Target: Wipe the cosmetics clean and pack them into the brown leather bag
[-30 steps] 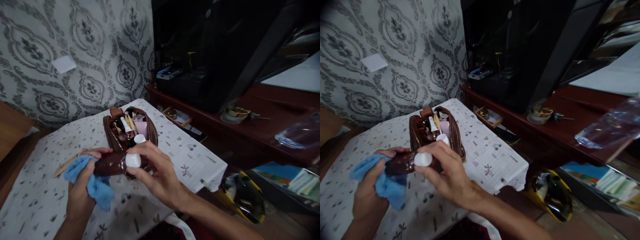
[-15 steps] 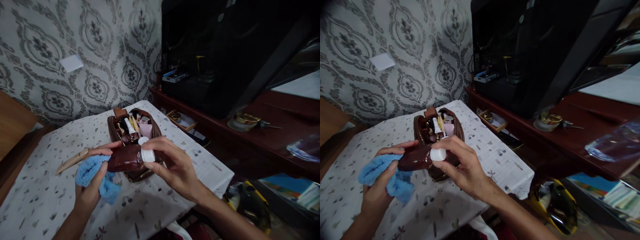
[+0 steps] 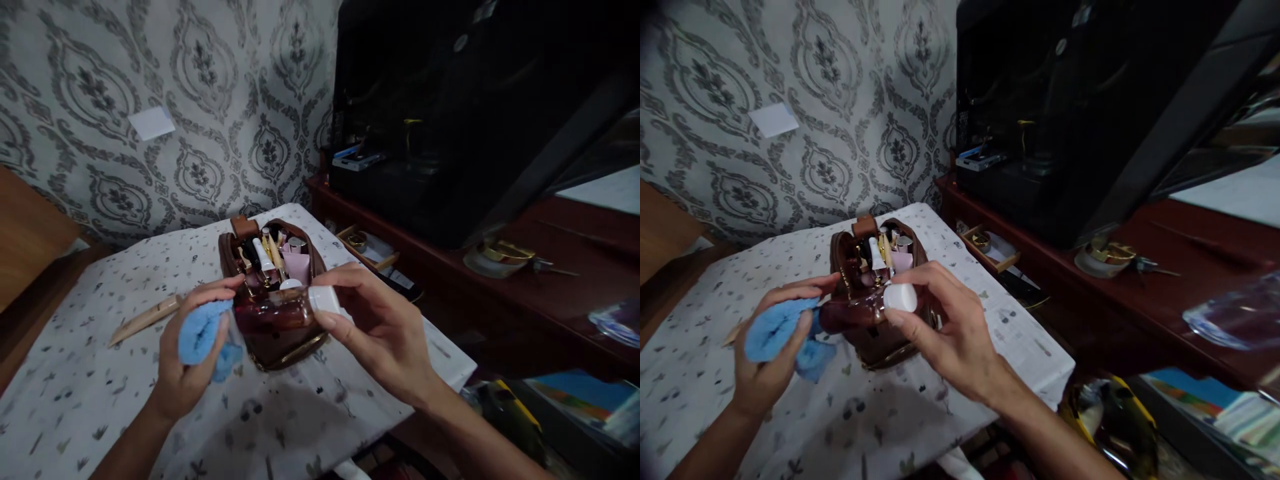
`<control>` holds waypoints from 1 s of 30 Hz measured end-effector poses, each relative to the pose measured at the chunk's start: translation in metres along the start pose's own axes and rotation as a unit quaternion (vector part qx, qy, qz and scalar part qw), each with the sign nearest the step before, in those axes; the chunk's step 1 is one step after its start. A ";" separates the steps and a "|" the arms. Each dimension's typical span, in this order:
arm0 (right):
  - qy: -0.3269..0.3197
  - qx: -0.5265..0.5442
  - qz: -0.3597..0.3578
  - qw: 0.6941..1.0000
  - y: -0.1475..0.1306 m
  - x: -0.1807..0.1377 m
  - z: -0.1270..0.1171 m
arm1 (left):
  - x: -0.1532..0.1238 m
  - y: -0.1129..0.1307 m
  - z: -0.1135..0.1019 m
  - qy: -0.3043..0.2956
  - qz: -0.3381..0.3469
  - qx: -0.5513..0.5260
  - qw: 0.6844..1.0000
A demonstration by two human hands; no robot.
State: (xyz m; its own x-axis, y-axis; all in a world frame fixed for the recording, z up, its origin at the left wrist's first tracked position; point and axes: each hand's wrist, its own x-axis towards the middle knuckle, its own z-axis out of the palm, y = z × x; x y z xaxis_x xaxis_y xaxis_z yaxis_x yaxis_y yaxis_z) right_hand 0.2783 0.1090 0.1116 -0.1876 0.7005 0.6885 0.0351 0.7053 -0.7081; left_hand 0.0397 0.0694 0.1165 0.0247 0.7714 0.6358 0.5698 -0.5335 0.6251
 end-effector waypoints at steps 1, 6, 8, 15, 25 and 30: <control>0.010 -0.001 0.012 1.000 -0.002 0.003 -0.001 | 0.001 -0.003 -0.002 -0.026 0.033 0.040 0.998; 0.068 0.012 0.033 0.997 -0.003 0.017 -0.005 | -0.002 -0.025 -0.010 -0.158 0.180 0.184 0.953; 0.082 0.020 0.038 0.996 0.000 0.023 -0.004 | -0.005 -0.031 -0.011 -0.164 0.193 0.197 0.947; 0.040 0.032 0.026 0.998 0.017 0.051 0.009 | -0.011 -0.033 -0.004 -0.117 0.210 0.193 0.951; -0.123 0.052 0.071 0.988 0.036 0.083 0.026 | -0.017 -0.036 -0.001 -0.101 0.193 0.181 0.959; -0.188 -0.046 0.114 0.975 0.025 0.091 0.025 | -0.017 -0.035 0.000 -0.104 0.190 0.188 0.958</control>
State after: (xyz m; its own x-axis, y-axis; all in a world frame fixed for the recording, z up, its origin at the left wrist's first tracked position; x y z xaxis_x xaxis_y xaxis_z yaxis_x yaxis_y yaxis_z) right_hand 0.2378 0.1872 0.1528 -0.5103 0.7627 0.3973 0.2020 0.5554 -0.8067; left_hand 0.0198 0.0745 0.0836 0.4303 0.6194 0.6566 0.7412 -0.6576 0.1347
